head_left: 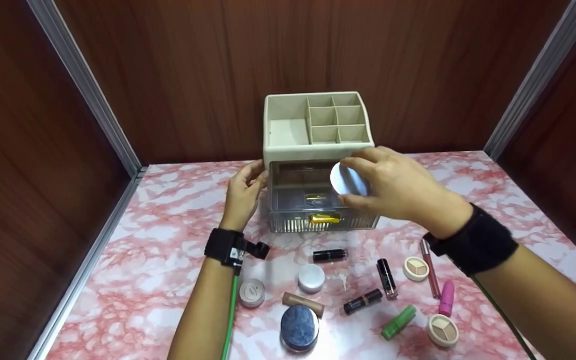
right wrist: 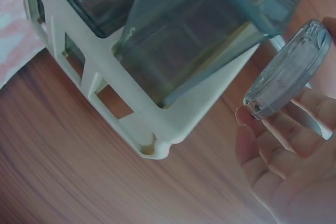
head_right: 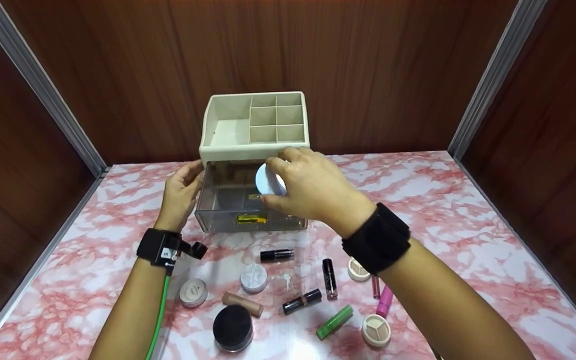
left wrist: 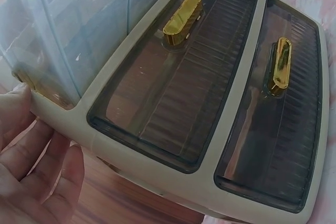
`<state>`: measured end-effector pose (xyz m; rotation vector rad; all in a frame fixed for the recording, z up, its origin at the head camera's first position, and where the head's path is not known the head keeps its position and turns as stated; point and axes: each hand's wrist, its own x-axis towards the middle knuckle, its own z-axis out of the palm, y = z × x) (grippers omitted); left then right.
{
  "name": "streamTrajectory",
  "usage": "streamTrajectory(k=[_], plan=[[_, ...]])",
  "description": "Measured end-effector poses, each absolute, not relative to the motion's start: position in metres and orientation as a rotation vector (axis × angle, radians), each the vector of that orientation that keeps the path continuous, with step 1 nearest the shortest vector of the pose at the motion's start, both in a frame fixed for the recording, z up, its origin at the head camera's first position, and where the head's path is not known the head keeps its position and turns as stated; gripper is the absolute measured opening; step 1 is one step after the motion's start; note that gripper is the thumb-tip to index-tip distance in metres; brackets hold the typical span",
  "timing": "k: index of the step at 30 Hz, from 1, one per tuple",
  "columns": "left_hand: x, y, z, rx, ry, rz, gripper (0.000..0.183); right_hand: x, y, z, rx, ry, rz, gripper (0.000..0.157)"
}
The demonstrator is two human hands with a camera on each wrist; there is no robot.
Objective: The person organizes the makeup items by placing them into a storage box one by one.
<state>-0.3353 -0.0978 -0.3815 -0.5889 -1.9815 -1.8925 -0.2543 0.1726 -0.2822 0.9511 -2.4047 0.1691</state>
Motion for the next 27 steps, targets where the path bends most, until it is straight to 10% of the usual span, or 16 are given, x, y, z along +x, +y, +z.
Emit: streamTrajectory(k=[27], plan=[[-0.338,-0.099,-0.381,-0.614,-1.985,-1.907,0.031,-0.306,0.155,-0.295,1.041,-2.802,0.254,0.053]])
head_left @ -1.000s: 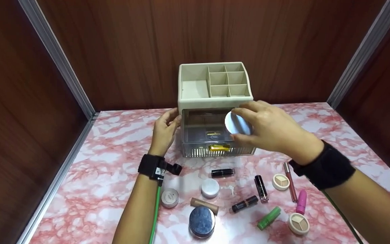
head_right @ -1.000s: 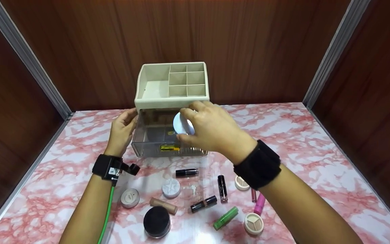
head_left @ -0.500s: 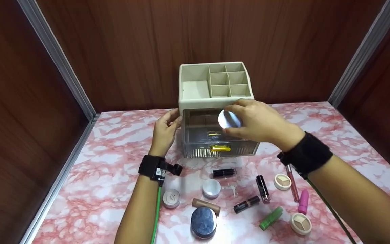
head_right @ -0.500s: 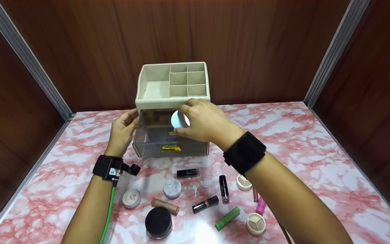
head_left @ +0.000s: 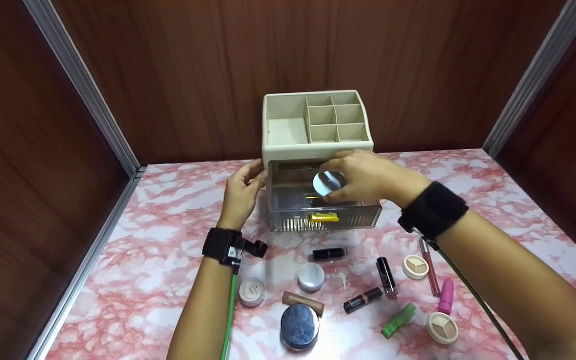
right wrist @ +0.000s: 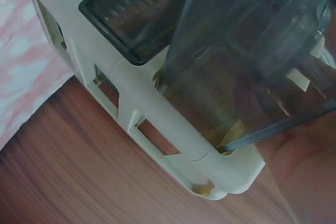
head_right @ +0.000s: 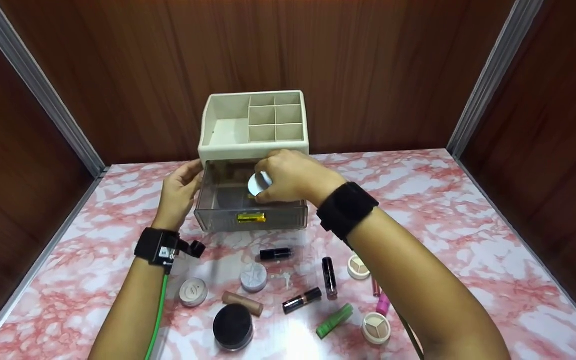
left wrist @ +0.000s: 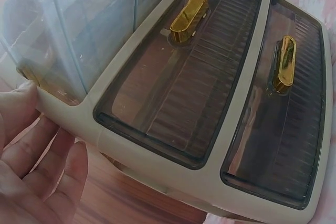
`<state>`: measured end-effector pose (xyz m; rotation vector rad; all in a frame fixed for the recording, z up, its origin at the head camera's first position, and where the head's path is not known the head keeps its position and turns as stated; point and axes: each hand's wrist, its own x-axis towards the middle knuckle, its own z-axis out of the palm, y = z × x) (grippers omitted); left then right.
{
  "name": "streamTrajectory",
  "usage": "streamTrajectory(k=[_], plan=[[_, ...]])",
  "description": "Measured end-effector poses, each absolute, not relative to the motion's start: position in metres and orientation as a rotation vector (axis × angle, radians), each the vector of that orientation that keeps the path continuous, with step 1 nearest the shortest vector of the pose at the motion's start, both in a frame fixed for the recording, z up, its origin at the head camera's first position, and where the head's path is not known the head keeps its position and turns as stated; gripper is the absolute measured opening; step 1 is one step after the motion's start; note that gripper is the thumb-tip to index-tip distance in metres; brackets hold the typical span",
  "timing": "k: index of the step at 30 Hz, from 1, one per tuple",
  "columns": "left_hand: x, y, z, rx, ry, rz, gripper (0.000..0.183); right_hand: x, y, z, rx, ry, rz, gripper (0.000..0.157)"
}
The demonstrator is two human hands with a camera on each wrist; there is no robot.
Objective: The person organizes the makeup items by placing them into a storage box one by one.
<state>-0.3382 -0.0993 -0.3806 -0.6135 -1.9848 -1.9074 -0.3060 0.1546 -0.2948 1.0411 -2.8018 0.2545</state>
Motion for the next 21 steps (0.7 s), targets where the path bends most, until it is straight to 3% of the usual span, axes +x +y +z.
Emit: streamTrajectory(k=[21], plan=[[-0.3384,-0.0992,-0.3805,-0.608,-1.999,-1.878,0.034,-0.3044,0.1485,-0.2877,1.155,-3.072,-0.002,0.040]])
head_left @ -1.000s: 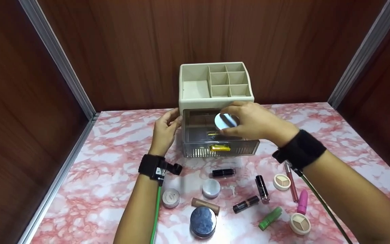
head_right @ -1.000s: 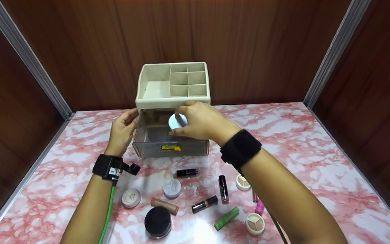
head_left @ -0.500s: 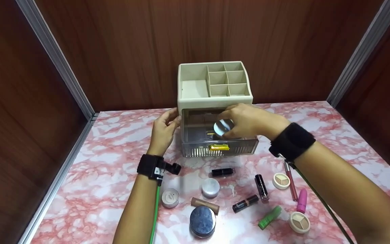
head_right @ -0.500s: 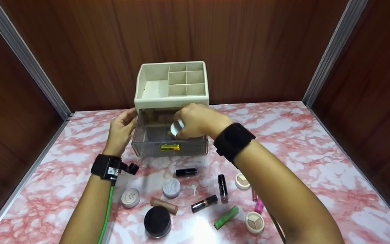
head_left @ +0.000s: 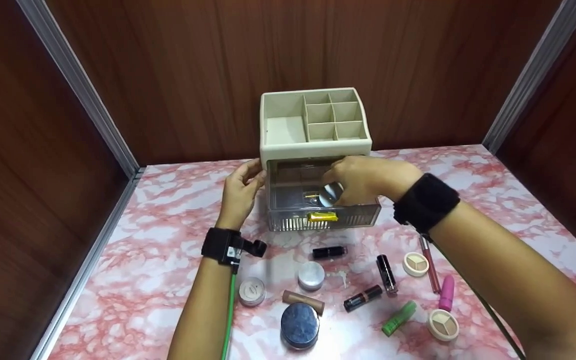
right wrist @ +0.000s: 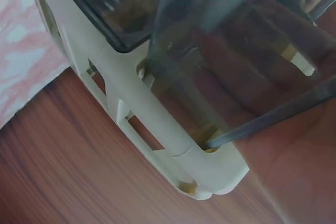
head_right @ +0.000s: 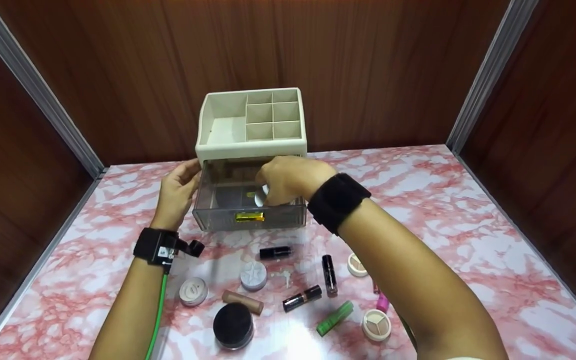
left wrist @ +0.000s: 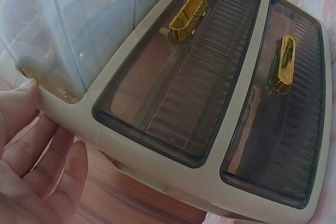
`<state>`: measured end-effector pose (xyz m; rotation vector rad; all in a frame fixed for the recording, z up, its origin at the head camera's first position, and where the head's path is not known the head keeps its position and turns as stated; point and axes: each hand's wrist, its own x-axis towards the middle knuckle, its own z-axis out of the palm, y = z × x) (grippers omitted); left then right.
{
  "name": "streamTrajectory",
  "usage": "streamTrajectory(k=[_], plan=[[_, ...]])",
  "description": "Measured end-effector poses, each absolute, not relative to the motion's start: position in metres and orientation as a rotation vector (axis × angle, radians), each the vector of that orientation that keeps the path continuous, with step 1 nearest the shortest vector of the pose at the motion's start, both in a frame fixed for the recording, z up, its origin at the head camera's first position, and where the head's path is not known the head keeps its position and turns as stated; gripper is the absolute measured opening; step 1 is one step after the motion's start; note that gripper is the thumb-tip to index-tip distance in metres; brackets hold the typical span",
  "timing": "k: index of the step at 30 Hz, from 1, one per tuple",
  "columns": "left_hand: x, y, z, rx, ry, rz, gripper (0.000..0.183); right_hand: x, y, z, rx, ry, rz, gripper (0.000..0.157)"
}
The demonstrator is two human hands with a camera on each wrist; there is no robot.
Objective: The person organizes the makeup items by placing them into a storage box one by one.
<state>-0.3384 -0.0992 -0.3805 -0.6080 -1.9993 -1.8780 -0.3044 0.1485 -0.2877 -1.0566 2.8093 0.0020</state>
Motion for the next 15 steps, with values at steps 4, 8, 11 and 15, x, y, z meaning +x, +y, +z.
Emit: streamTrajectory(k=[4,8,11,15], plan=[[-0.3383,-0.0992,-0.3798,-0.599,-2.008,-1.864,0.033,-0.3046,0.1456,-0.2847,-0.984,2.780,0.058,0.042],[-0.3390,-0.0984,-0.3798,-0.588,-2.010,-1.851,0.032,-0.3061,0.1445,-0.2845,-1.033,2.761,0.073,0.035],[-0.3397,-0.0981,-0.3806,-0.582,-2.007,-1.854,0.032,-0.3067,0.1445,-0.2849,-1.086,2.750,0.069,0.029],[-0.3400,-0.0982,-0.3812,-0.579,-1.999,-1.876,0.032,-0.3067,0.1444,-0.2854,-1.103,2.743,0.061,0.024]])
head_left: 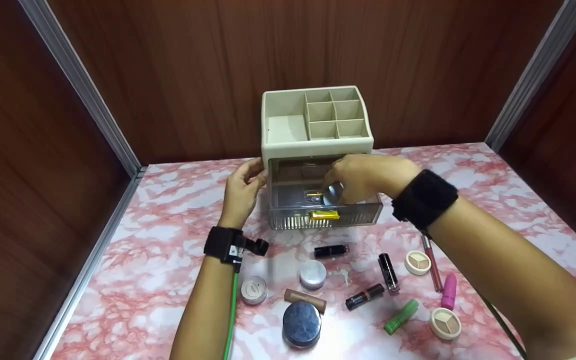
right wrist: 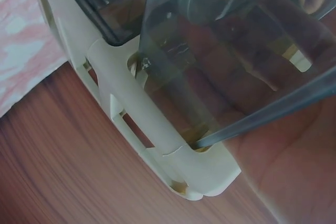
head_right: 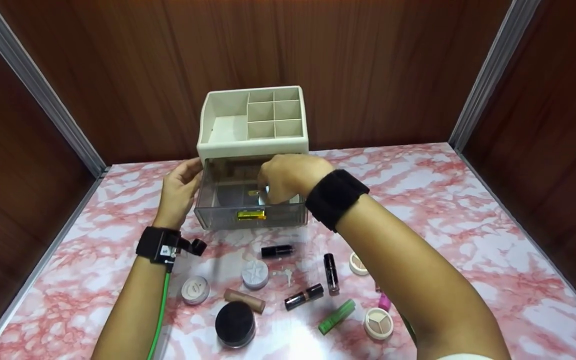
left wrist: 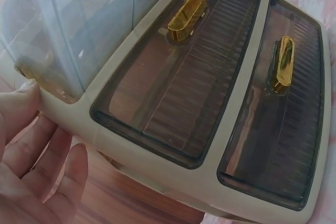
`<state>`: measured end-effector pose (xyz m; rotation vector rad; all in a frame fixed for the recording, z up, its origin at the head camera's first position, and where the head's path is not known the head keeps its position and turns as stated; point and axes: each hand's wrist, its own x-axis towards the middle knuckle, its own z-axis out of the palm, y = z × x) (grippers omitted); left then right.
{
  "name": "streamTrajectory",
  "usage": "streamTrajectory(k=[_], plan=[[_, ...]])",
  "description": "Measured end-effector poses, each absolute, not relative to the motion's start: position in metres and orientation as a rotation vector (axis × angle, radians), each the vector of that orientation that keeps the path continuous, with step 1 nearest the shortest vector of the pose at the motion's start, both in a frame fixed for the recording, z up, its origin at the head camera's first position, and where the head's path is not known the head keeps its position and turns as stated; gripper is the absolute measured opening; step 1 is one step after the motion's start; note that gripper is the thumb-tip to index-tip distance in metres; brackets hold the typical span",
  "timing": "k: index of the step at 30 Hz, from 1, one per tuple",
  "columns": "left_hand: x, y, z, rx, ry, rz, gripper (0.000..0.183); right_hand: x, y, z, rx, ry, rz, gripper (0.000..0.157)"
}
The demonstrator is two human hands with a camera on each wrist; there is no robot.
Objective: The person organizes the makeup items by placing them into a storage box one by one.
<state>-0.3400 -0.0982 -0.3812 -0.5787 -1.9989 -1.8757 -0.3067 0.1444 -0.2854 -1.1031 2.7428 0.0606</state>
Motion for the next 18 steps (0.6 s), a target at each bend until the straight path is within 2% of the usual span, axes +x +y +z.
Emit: streamTrajectory(k=[9,18], plan=[[-0.3408,-0.0978,-0.3810,-0.577,-1.996,-1.903,0.030,-0.3056,0.1463,-0.2845,-1.040,2.743,0.022,0.028],[-0.3409,-0.0988,-0.3818,-0.581,-2.002,-1.904,0.030,-0.3062,0.1478,-0.2868,-1.107,2.743,-0.005,0.021]])
